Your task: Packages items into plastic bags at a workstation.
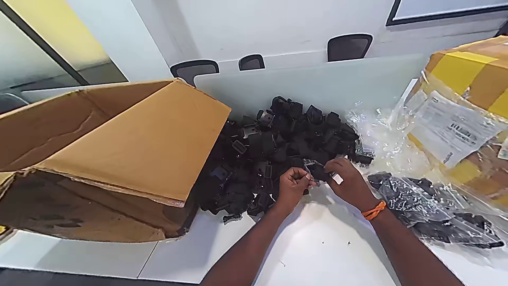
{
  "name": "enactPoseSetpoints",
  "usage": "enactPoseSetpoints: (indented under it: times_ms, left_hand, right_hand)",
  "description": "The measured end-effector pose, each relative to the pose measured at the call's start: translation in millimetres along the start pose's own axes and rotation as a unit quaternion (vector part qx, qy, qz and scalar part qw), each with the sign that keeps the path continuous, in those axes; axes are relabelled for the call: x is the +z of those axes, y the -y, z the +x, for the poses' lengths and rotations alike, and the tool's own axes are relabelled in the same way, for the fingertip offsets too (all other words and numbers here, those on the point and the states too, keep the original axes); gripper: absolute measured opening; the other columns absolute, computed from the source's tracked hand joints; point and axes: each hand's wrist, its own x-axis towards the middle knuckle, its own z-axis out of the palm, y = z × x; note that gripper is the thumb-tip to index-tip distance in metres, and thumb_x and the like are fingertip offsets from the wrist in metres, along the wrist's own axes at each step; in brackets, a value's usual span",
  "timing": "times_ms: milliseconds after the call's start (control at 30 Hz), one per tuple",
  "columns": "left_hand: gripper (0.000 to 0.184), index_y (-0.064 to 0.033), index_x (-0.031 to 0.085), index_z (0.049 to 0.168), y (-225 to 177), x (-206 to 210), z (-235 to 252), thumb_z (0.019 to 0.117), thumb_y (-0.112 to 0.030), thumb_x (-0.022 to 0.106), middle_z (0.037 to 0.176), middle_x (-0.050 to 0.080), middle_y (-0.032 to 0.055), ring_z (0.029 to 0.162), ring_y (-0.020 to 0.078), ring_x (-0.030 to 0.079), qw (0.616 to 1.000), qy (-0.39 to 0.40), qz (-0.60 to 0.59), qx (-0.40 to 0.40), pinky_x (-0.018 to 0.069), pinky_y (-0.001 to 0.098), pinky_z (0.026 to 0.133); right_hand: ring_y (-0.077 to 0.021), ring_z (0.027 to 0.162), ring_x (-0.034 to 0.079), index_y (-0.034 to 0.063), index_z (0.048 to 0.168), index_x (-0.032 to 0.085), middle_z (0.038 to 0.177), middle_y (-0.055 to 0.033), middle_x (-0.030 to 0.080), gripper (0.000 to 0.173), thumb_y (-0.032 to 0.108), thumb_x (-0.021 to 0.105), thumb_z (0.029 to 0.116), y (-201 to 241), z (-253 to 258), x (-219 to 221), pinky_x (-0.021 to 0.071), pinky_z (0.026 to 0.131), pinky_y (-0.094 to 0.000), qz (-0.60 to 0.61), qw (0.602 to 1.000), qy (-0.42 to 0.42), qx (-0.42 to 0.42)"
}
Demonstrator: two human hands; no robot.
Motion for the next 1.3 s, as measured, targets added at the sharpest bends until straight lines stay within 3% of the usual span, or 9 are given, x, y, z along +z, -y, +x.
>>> enactPoseSetpoints:
  times_ms: [133,233,367,500,733,867,1133,1233,1300]
  left_hand:
    - [0.042,0.0081,0.046,0.132,1.5,-1.0,3.8,0.0938,0.008,0.063,0.093,0.070,0.0153,0.075,0.0213,0.073,0.997,-0.013,0.042,-0.055,0.0636,0.0339,0.068]
    - [0.056,0.0059,0.039,0.145,5.6,-6.6,7.5,0.0940,0.001,0.063,0.091,0.070,0.0125,0.070,0.0197,0.072,0.988,0.019,0.142,-0.058,0.0635,0.0338,0.065]
    - [0.045,0.0031,0.050,0.140,6.7,-13.6,8.9,0.1013,-0.016,0.062,0.087,0.071,0.0095,0.070,0.0176,0.073,0.969,0.051,0.237,-0.047,0.0650,0.0346,0.068]
    - [0.039,0.0055,0.054,0.136,8.4,-15.0,9.3,0.1012,-0.011,0.059,0.083,0.071,0.0084,0.068,0.0154,0.072,0.963,0.053,0.264,-0.030,0.0645,0.0329,0.069]
    - [0.038,0.0067,0.056,0.134,7.8,-16.6,9.8,0.0977,-0.005,0.057,0.078,0.069,0.0069,0.064,0.0147,0.070,0.968,0.054,0.244,-0.020,0.0639,0.0331,0.065]
    - [0.041,0.0070,0.055,0.136,2.9,-11.8,5.8,0.0968,-0.004,0.056,0.077,0.068,0.0062,0.064,0.0139,0.069,0.970,0.070,0.232,-0.027,0.0632,0.0324,0.066]
    - [0.047,0.0000,0.055,0.141,8.2,-16.2,9.2,0.1011,-0.024,0.064,0.077,0.066,0.0071,0.064,0.0156,0.068,0.946,0.096,0.306,-0.042,0.0630,0.0351,0.067]
    - [0.046,0.0001,0.057,0.139,10.0,-19.9,11.1,0.1007,-0.024,0.065,0.082,0.069,0.0096,0.067,0.0169,0.070,0.941,0.094,0.324,-0.037,0.0637,0.0364,0.069]
    - [0.045,0.0001,0.058,0.138,8.5,-18.6,10.5,0.1003,-0.024,0.066,0.085,0.070,0.0104,0.068,0.0170,0.071,0.943,0.089,0.318,-0.041,0.0642,0.0357,0.069]
  right_hand:
    - [-0.0277,0.134,0.054,0.0082,0.101,0.069,0.144,-0.0164,0.056,0.014,0.011,0.067,0.0872,0.2,-2.3,9.3,0.0477,0.109,-0.0425,0.045,0.995,0.085,0.037]
    - [-0.0227,0.124,0.062,0.0031,0.103,0.066,0.136,-0.0156,0.062,0.014,0.005,0.061,0.0898,-1.3,-5.1,16.1,0.0523,0.103,-0.0361,0.058,0.988,0.133,0.060]
    - [-0.0237,0.127,0.059,0.0035,0.100,0.065,0.131,-0.0141,0.065,0.015,0.000,0.055,0.0898,-2.5,-4.8,16.2,0.0484,0.107,-0.0368,0.057,0.986,0.143,0.057]
    - [-0.0248,0.132,0.054,0.0055,0.104,0.064,0.138,-0.0154,0.059,0.020,0.011,0.059,0.0855,0.5,-4.6,12.4,0.0441,0.108,-0.0394,0.098,0.977,0.173,0.082]
    - [-0.0176,0.129,0.057,0.0072,0.102,0.068,0.138,-0.0138,0.060,0.026,0.031,0.059,0.0982,-3.7,-5.9,15.6,0.0521,0.100,-0.0319,0.175,0.966,0.155,0.112]
    - [-0.0214,0.105,0.064,0.0039,0.100,0.064,0.124,-0.0155,0.064,0.016,0.018,0.065,0.0925,-1.9,-6.7,23.7,0.0534,0.089,-0.0343,0.083,0.981,0.137,0.109]
    - [-0.0303,0.115,0.059,0.0075,0.098,0.066,0.125,-0.0143,0.061,0.012,0.004,0.064,0.0865,10.2,-1.1,20.2,0.0496,0.099,-0.0433,0.022,0.984,0.164,0.060]
    - [-0.0260,0.123,0.057,0.0085,0.111,0.067,0.139,-0.0142,0.055,0.028,0.007,0.063,0.0834,6.0,-2.4,11.3,0.0508,0.099,-0.0390,0.084,0.977,0.187,0.063]
    - [-0.0207,0.116,0.061,0.0055,0.125,0.059,0.139,-0.0142,0.055,0.040,0.011,0.063,0.0854,2.6,-3.8,4.7,0.0551,0.091,-0.0350,0.122,0.972,0.174,0.101]
